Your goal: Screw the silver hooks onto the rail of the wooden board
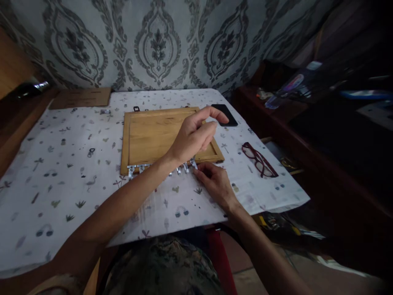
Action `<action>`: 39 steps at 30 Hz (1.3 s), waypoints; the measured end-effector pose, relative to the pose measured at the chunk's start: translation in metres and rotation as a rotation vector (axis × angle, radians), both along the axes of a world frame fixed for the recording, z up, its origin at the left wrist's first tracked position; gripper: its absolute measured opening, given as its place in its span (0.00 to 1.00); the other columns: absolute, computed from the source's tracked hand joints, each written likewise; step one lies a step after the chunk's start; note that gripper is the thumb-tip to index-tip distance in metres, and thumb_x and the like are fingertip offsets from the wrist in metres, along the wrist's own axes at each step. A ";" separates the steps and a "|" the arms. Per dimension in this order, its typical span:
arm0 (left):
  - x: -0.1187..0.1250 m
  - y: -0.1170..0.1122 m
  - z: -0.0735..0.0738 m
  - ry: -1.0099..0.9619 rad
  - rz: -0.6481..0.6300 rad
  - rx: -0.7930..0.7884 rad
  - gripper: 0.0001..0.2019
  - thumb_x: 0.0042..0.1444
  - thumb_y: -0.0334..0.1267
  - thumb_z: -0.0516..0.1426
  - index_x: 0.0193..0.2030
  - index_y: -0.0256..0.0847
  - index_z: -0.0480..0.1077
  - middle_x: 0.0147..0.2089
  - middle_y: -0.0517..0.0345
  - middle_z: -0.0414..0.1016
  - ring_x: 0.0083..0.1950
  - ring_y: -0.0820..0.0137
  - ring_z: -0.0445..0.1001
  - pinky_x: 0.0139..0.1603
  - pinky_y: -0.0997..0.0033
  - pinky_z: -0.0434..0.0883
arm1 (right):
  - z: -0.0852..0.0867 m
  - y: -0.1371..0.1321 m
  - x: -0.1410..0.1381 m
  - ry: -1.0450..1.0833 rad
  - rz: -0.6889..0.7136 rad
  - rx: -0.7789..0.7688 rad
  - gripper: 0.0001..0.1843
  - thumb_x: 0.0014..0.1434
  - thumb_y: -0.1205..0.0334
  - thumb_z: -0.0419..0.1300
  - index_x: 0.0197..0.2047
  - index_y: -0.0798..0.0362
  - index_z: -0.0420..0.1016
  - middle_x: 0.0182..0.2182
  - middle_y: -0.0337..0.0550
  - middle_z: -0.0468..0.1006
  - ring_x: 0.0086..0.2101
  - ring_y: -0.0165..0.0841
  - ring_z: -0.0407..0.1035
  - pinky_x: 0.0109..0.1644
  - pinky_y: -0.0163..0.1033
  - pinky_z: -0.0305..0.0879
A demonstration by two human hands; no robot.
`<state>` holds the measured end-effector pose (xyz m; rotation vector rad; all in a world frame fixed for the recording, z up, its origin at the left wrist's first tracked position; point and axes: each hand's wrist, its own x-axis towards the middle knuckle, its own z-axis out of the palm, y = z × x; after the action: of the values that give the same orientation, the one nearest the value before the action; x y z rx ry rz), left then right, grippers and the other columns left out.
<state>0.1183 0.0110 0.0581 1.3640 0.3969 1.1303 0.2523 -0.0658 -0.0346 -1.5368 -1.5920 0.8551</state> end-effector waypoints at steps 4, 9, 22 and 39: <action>0.001 0.001 -0.004 0.005 -0.003 -0.011 0.05 0.62 0.32 0.51 0.38 0.42 0.68 0.14 0.73 0.51 0.15 0.79 0.48 0.18 0.77 0.49 | -0.002 0.000 0.000 0.001 -0.007 0.012 0.15 0.58 0.50 0.61 0.30 0.52 0.73 0.21 0.36 0.68 0.23 0.29 0.59 0.29 0.37 0.56; 0.002 -0.001 -0.006 0.018 -0.010 0.001 0.06 0.63 0.31 0.51 0.38 0.42 0.68 0.14 0.72 0.51 0.16 0.78 0.49 0.18 0.76 0.49 | -0.002 0.000 0.000 0.002 -0.005 0.007 0.14 0.58 0.50 0.60 0.29 0.52 0.72 0.20 0.35 0.67 0.23 0.28 0.57 0.28 0.37 0.55; -0.003 -0.002 0.004 0.214 -0.121 0.080 0.09 0.68 0.27 0.47 0.43 0.41 0.66 0.19 0.70 0.54 0.20 0.78 0.53 0.23 0.77 0.56 | 0.003 0.000 -0.003 0.010 -0.012 0.012 0.13 0.58 0.51 0.60 0.30 0.52 0.73 0.20 0.34 0.67 0.22 0.29 0.58 0.28 0.37 0.57; 0.016 -0.002 0.009 0.241 -0.208 0.039 0.14 0.73 0.39 0.49 0.34 0.39 0.65 0.18 0.72 0.48 0.18 0.82 0.48 0.20 0.77 0.47 | 0.003 -0.001 -0.002 0.004 -0.012 0.021 0.14 0.58 0.51 0.60 0.30 0.53 0.73 0.22 0.36 0.69 0.24 0.29 0.59 0.30 0.37 0.57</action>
<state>0.1346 0.0090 0.0675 1.5443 0.3975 0.8096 0.2507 -0.0666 -0.0318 -1.5270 -1.5827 0.8322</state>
